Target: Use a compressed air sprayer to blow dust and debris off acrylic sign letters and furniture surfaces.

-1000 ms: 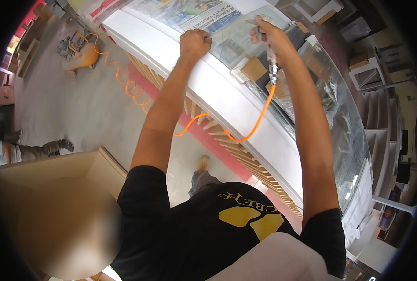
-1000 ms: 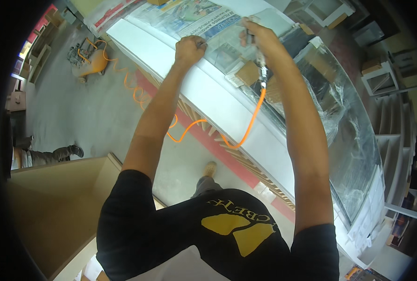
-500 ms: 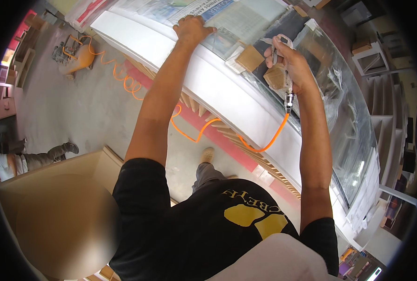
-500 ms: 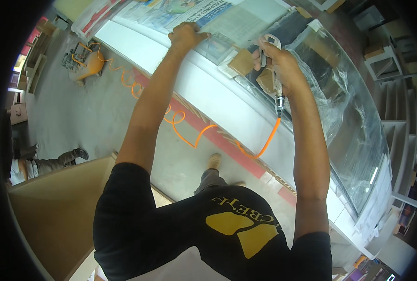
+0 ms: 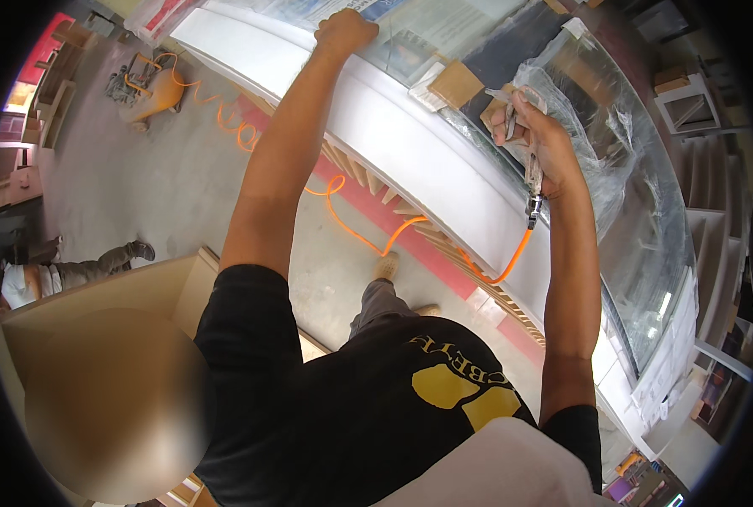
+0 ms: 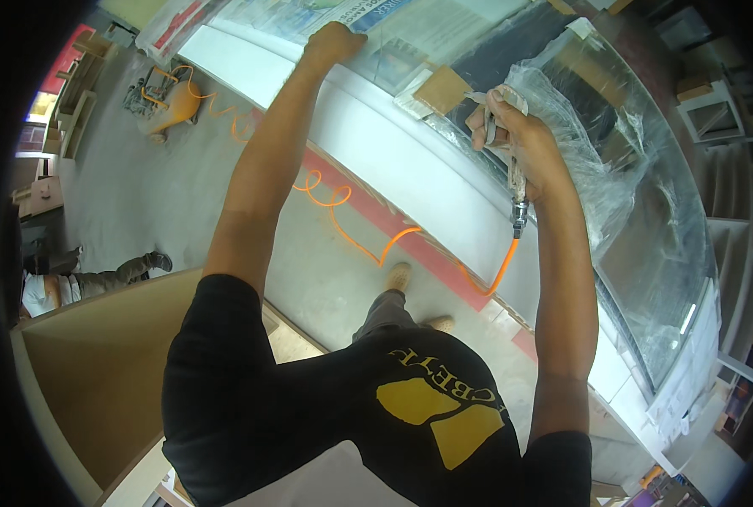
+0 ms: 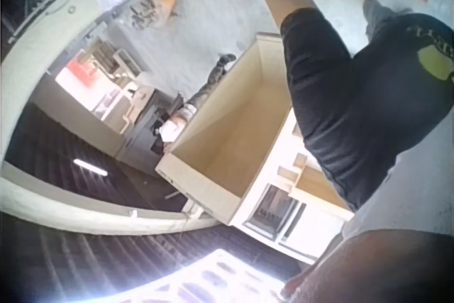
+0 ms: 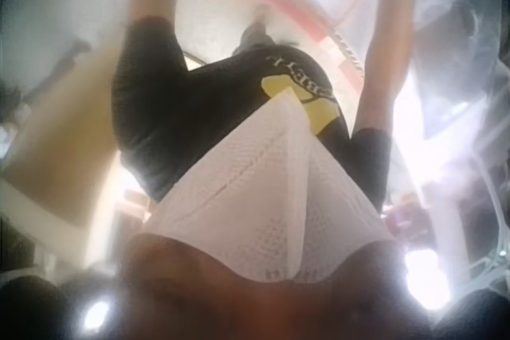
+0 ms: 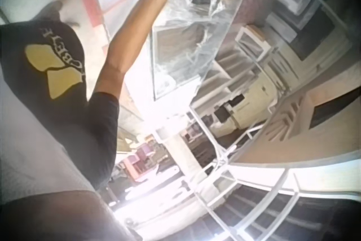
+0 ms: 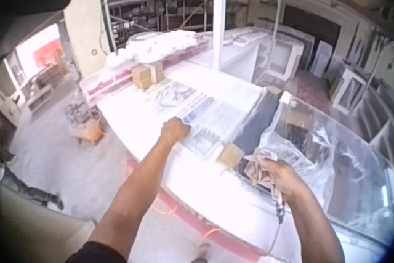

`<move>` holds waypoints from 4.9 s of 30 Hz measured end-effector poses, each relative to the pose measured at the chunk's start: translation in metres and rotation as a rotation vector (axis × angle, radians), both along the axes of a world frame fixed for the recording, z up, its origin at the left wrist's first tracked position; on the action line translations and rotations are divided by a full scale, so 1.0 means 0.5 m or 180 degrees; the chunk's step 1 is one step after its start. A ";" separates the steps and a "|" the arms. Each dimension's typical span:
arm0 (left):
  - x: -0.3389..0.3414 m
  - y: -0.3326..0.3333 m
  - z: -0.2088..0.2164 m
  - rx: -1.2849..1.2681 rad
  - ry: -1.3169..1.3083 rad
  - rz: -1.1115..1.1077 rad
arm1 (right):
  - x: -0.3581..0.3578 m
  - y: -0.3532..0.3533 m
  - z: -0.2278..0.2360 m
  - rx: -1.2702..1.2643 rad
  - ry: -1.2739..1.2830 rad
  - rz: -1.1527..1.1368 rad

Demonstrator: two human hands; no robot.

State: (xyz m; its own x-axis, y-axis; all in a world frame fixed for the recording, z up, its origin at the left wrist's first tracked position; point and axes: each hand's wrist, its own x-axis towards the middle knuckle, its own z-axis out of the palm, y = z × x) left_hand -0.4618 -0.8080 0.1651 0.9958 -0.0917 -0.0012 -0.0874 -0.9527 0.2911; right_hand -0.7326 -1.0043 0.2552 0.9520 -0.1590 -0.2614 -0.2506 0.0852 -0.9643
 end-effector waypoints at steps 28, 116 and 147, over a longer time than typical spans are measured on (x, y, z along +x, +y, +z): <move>-0.322 -0.248 0.046 -0.0988 -0.0192 -0.1468 | -1.022 -0.250 -0.072 -0.0272 -0.0451 -0.4147; -2.364 -1.464 0.146 -0.0041 -0.0926 -0.4627 | -2.788 -1.325 -0.083 -0.0402 -0.1220 -0.5866; -2.334 -1.468 0.263 -0.0692 -0.2251 -0.4606 | -2.405 -1.127 0.056 -0.0236 -0.1155 -0.3040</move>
State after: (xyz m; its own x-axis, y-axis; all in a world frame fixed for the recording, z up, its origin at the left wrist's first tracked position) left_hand -1.6289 -1.5420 0.2968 -0.1223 -0.8382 0.5315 -0.9923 0.0918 -0.0835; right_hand -1.9351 -1.5679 0.2834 0.4390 -0.8966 0.0586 0.1986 0.0333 -0.9795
